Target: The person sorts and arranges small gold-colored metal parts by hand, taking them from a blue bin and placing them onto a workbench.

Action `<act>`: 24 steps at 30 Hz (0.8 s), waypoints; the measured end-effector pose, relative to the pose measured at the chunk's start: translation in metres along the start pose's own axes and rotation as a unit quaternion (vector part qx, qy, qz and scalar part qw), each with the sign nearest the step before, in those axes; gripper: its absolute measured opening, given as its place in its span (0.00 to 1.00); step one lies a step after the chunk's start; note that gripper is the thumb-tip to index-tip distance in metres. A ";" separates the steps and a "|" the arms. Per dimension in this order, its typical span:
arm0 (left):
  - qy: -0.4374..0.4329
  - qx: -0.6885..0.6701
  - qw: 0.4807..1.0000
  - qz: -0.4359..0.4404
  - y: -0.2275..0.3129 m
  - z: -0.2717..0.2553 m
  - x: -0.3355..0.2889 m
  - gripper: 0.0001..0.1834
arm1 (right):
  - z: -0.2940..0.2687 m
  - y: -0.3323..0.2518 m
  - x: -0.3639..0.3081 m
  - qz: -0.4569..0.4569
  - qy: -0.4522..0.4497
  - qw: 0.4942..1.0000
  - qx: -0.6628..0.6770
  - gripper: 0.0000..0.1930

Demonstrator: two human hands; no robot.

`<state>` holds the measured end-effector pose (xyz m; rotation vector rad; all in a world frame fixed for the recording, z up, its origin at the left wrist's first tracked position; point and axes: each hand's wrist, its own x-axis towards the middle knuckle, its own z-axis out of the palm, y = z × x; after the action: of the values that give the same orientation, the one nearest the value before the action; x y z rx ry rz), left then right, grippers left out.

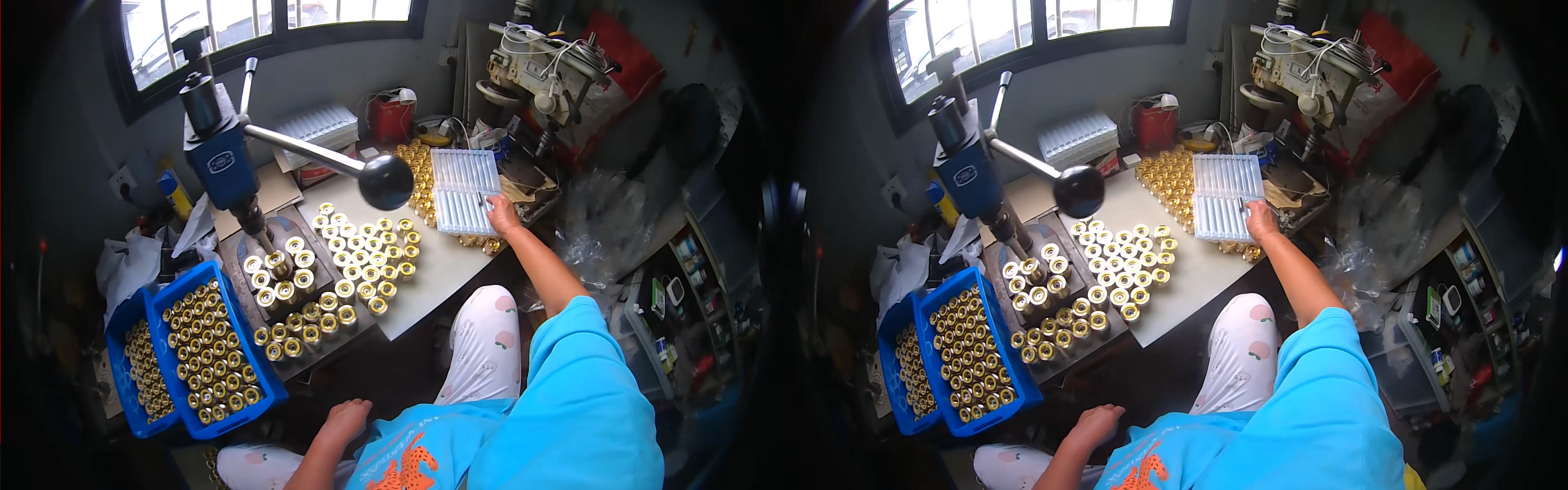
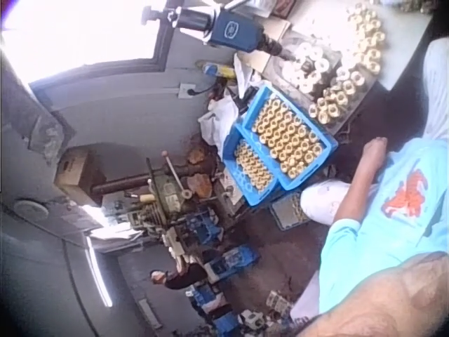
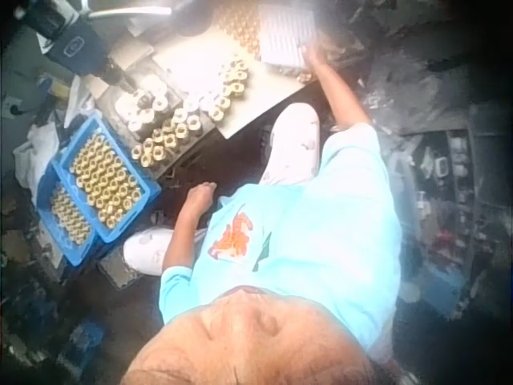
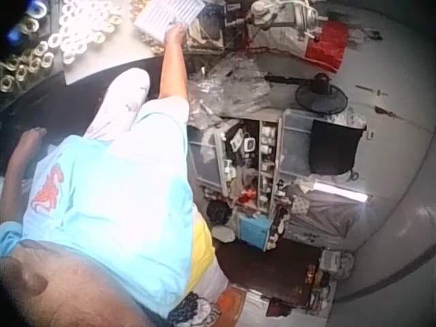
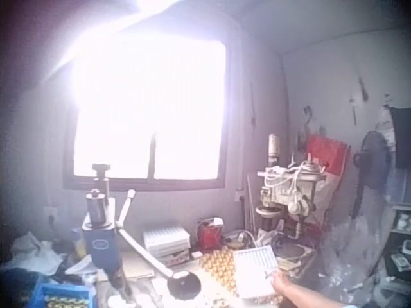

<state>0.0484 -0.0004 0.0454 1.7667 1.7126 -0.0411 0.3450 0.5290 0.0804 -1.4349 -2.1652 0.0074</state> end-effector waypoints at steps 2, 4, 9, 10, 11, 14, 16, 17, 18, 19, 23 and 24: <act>-0.003 -0.037 0.999 -0.023 0.002 0.008 0.002 0.18 | 0.009 0.018 0.016 -0.001 -0.039 0.999 -0.016 0.21; -0.015 -0.049 0.998 -0.044 0.003 0.016 0.002 0.19 | 0.019 0.019 0.029 -0.026 -0.063 0.997 -0.021 0.22; -0.051 -0.074 0.991 -0.095 0.006 0.026 0.012 0.22 | 0.030 0.033 0.056 -0.096 -0.142 0.984 -0.056 0.22; -0.049 -0.076 0.992 -0.089 0.006 0.027 0.014 0.22 | 0.031 0.035 0.060 -0.088 -0.160 0.982 -0.050 0.21; -0.044 -0.082 0.992 -0.089 0.005 0.029 0.012 0.22 | 0.033 0.028 0.063 -0.096 -0.164 0.981 -0.044 0.21; -0.036 -0.074 0.994 -0.077 0.003 0.027 0.012 0.22 | 0.035 0.022 0.069 -0.133 -0.184 0.973 -0.045 0.18; -0.028 -0.087 0.993 -0.068 0.005 0.025 0.017 0.19 | 0.026 0.029 0.064 -0.175 -0.144 0.973 -0.035 0.16; -0.025 -0.087 0.995 -0.051 0.003 0.022 0.018 0.17 | 0.022 0.021 0.059 -0.217 -0.098 0.971 -0.010 0.16; -0.034 -0.086 0.995 -0.042 0.003 0.021 0.017 0.16 | 0.015 0.012 0.047 -0.187 -0.078 0.979 0.022 0.15; -0.039 -0.084 0.995 -0.024 0.003 0.019 0.022 0.15 | 0.009 0.010 0.040 -0.155 -0.066 0.984 0.065 0.14; 0.016 -0.077 0.996 0.029 0.000 0.025 0.031 0.12 | -0.012 -0.079 -0.020 -0.042 -0.127 0.951 0.280 0.17; 0.030 -0.088 0.996 0.012 0.002 0.022 0.029 0.12 | -0.016 -0.116 -0.039 -0.048 -0.182 0.922 0.338 0.17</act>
<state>0.0632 0.0151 0.0157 1.6725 1.6819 0.1709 0.2648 0.4406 0.1113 -0.9656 -2.1806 0.9580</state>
